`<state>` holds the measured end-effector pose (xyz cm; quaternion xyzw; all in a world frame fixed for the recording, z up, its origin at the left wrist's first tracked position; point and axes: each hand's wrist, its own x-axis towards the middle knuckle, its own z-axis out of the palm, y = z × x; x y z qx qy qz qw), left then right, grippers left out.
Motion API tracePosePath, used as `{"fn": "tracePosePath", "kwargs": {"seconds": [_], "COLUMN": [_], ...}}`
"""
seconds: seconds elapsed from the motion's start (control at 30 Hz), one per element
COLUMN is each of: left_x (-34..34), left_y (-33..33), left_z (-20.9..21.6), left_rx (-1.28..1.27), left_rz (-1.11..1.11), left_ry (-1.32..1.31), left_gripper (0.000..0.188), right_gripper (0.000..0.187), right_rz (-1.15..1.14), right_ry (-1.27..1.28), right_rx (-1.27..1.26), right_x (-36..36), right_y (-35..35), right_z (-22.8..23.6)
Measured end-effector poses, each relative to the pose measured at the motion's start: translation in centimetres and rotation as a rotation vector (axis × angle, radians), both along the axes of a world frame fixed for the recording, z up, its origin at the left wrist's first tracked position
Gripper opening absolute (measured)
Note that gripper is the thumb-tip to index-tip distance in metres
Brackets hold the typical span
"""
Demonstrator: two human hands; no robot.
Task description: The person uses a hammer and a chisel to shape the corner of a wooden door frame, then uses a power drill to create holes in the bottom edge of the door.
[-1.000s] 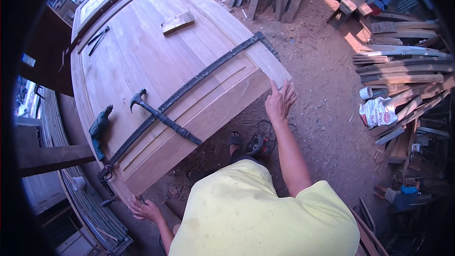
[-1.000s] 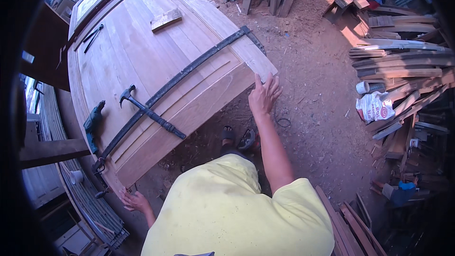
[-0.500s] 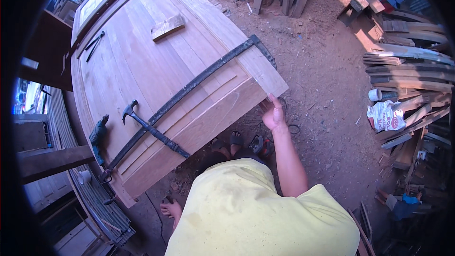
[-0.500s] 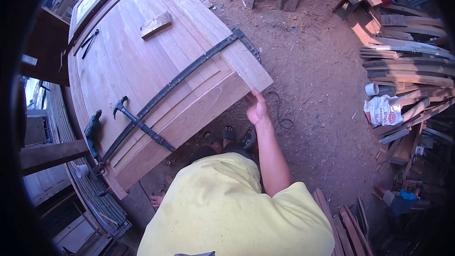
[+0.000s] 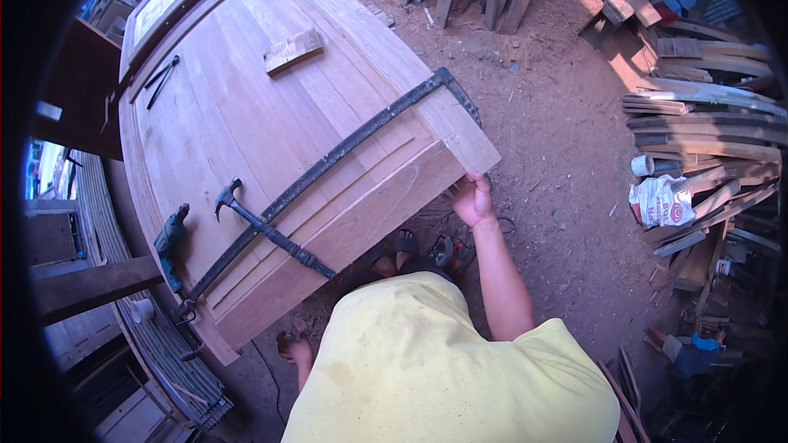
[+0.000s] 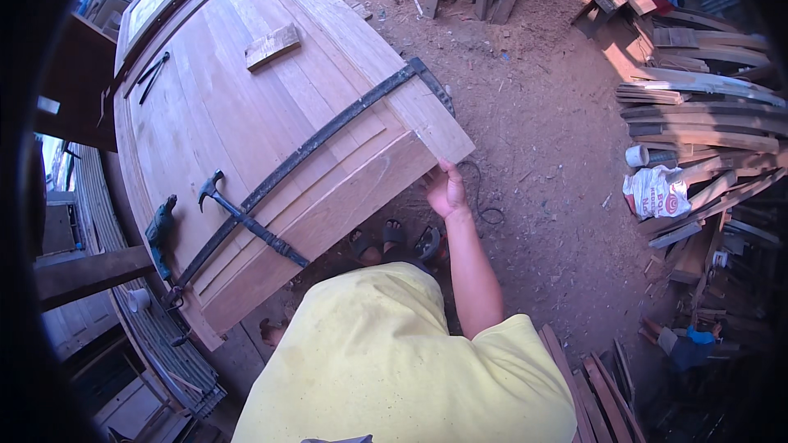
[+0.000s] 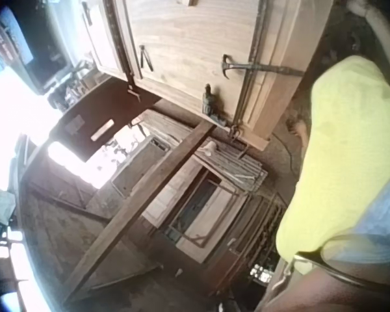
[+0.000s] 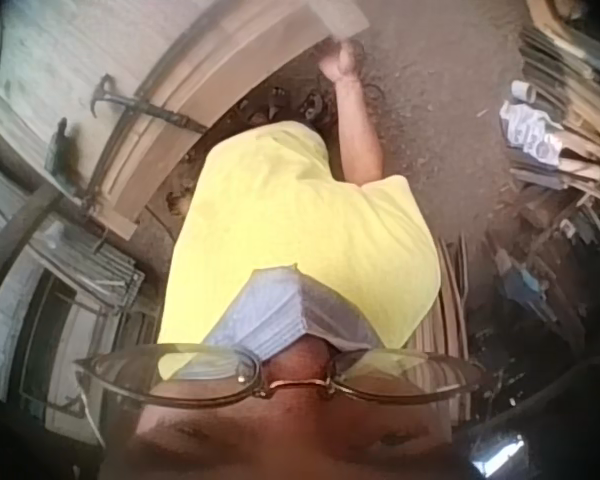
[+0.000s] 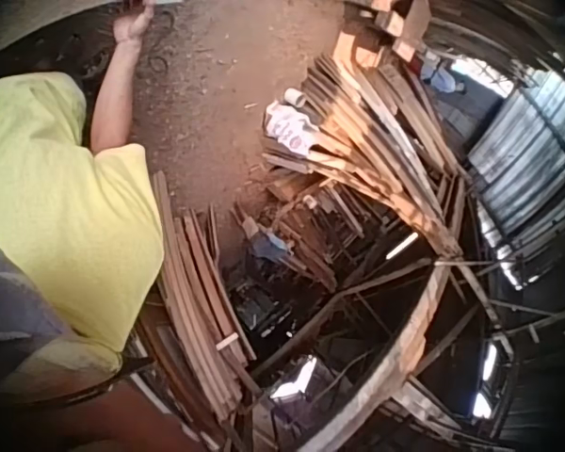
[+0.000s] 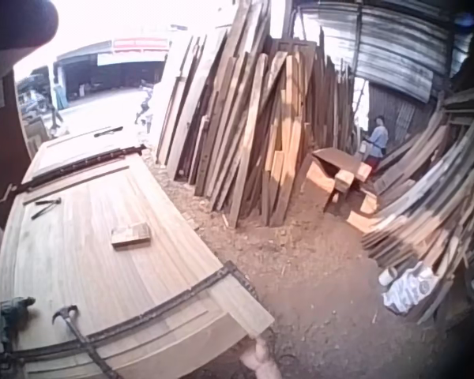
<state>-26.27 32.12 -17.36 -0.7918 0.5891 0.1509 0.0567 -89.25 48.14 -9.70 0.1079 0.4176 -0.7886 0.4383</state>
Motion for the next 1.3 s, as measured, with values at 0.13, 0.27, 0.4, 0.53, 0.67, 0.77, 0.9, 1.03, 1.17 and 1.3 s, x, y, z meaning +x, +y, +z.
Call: {"fn": "tracePosePath", "kwargs": {"seconds": [0.13, 0.27, 0.4, 0.53, 0.67, 0.77, 0.9, 1.03, 1.17, 1.3], "left_x": [-0.5, 3.6, 2.9, 3.3, 3.8, 3.9, 3.8, 3.5, 3.3, 3.4], "left_y": [-1.0, -0.4, -0.1, 0.3, 0.8, 0.9, 1.0, 1.0, 1.0, 1.6], "left_z": [-0.2, -4.9, -5.5, -5.5, -5.7, -6.0, -6.4, -7.0, -7.6, -8.6], "left_rx": [0.025, -0.083, -0.025, 0.007, 0.026, 0.038, 0.053, 0.071, 0.084, 0.094], "left_rz": [-0.012, -0.077, -0.030, -0.010, 0.011, 0.022, 0.037, 0.040, 0.032, 0.047], "left_ry": [0.022, -0.023, -0.032, -0.043, -0.046, -0.042, -0.031, -0.020, -0.006, 0.010], "left_gripper": [0.074, 0.075, 0.073, 0.072, 0.071, 0.070, 0.069, 0.068, 0.067, 0.066], "right_gripper": [0.087, 0.078, 0.064, 0.057, 0.054, 0.057, 0.065, 0.082, 0.104, 0.109], "right_rz": [0.082, 0.054, 0.001, 0.016, -0.024, -0.016, 0.012, -0.004, 0.037, 0.064], "right_ry": [-0.099, -0.103, -0.139, -0.177, -0.172, -0.181, -0.155, -0.164, 0.094, 0.084], "right_rx": [0.013, 0.015, -0.013, -0.065, -0.076, -0.071, -0.044, 0.034, 0.290, 0.302], "right_x": [-0.7, -0.8, -0.7, -1.1, -0.7, -0.8, -0.9, -1.3, -2.1, -2.4], "right_y": [0.6, 0.3, 0.3, 0.6, 0.4, 0.5, 0.4, 0.4, 0.2, -0.6], "right_z": [-0.1, -1.3, -1.2, -1.7, -1.7, -1.5, -1.4, -2.1, -3.2, -3.6]}}
